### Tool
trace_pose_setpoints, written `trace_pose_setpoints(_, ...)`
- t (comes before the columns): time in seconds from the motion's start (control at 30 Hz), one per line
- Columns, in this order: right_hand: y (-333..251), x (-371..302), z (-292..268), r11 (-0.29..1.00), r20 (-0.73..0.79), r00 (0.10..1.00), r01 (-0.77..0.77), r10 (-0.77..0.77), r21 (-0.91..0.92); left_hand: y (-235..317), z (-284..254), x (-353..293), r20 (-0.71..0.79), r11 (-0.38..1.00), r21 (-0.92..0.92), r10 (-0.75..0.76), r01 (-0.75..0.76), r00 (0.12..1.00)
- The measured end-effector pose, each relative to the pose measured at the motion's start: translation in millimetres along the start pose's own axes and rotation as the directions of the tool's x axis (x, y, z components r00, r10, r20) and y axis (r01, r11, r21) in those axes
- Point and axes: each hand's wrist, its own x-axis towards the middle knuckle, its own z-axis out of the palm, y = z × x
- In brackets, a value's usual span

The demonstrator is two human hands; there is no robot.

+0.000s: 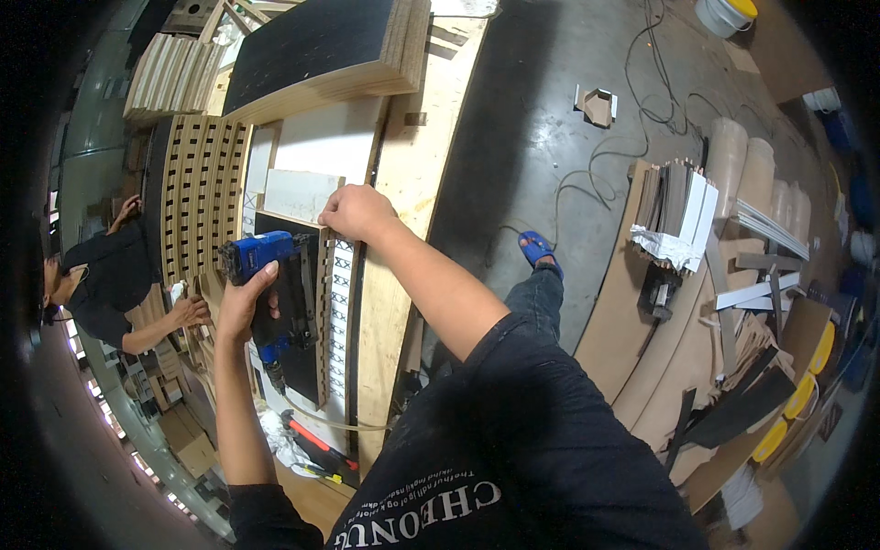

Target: The person aligns a black panel onto a wooden frame and uses a pneumatic nailer to secure it, followed by hammering wooden slats into place to form a slatted structure.

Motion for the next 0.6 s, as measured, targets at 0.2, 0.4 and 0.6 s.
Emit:
trace_pose_setpoints(0.2,-4.4,-0.2,-1.8,0.999,0.025,0.999,-0.044,0.045,-0.015,-0.7,-1.4,2.1,0.023,1.000,-0.008,0.013,-0.013,1.000)
trace_pose_setpoints(0.4,-1.1,1.2,-3.4,0.999,0.008,0.999,-0.035,0.036,-0.034,0.7,0.7,5.2,0.030,1.000,0.020,-0.002,0.001,1.000)
trace_pose_setpoints(0.6,-5.7,2.6,-3.1,0.997,-0.011,1.000,0.014,-0.015,-0.078,3.2,-2.1,-0.1,-0.022,0.999,0.008,-0.037,0.038,0.999)
